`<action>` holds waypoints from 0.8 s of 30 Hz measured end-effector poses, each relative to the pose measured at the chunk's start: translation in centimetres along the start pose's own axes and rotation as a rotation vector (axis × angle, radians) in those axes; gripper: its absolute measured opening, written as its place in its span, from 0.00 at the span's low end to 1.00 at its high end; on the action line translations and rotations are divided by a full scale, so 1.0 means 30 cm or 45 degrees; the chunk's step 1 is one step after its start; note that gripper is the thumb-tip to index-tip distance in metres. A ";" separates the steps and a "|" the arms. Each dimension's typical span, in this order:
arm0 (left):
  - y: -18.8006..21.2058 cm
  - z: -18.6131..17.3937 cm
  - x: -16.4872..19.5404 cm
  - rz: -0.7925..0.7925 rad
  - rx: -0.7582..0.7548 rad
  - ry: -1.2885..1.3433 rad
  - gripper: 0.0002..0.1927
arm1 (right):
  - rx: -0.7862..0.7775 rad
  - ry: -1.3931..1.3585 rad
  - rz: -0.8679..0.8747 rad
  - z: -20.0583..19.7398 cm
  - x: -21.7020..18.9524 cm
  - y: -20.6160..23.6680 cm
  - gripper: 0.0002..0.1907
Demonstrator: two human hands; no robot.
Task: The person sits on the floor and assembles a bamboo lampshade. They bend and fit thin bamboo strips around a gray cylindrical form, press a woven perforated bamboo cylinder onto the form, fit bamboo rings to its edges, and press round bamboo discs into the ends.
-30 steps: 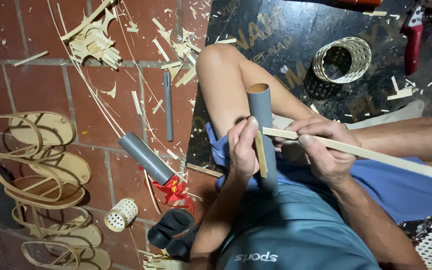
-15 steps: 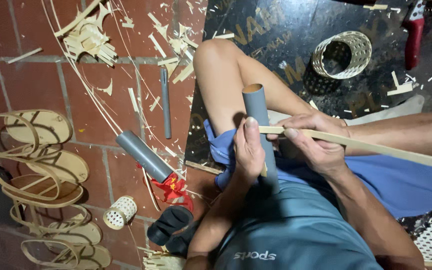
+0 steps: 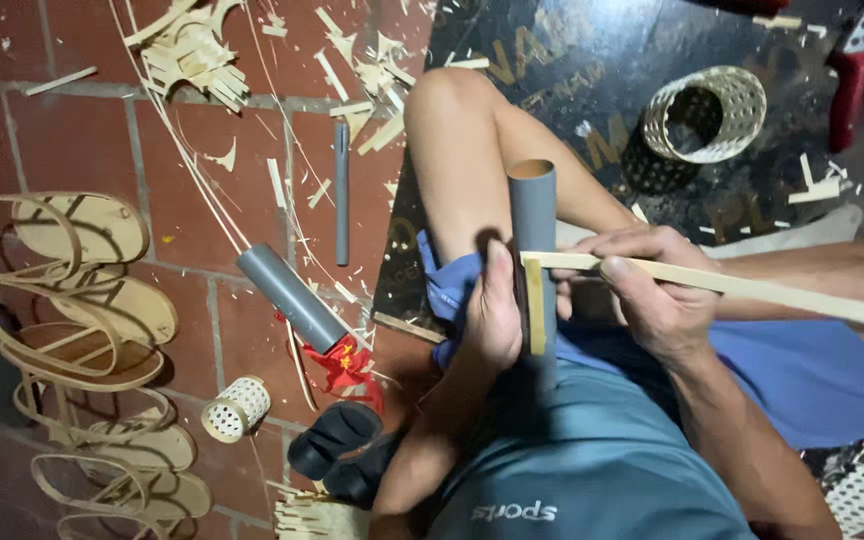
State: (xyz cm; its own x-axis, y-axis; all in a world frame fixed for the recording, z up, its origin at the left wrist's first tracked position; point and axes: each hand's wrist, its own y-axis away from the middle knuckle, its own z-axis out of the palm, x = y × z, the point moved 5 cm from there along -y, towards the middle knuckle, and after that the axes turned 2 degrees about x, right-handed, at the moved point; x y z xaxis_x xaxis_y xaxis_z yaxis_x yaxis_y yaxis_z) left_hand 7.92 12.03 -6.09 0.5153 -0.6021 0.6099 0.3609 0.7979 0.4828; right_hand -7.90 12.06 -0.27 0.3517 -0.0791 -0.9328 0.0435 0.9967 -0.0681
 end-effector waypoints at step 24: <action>0.089 0.120 0.127 0.605 0.121 -0.982 0.24 | 0.201 0.583 -0.183 0.058 -0.128 0.020 0.04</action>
State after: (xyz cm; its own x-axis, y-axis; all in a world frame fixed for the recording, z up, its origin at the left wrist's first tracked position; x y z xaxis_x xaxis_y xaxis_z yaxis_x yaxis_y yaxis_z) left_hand 8.03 11.76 -0.22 -0.0820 -0.0896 0.9926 0.1600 0.9818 0.1018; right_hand -7.59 12.93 3.88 -0.1128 -0.1644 -0.9799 0.2144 0.9590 -0.1856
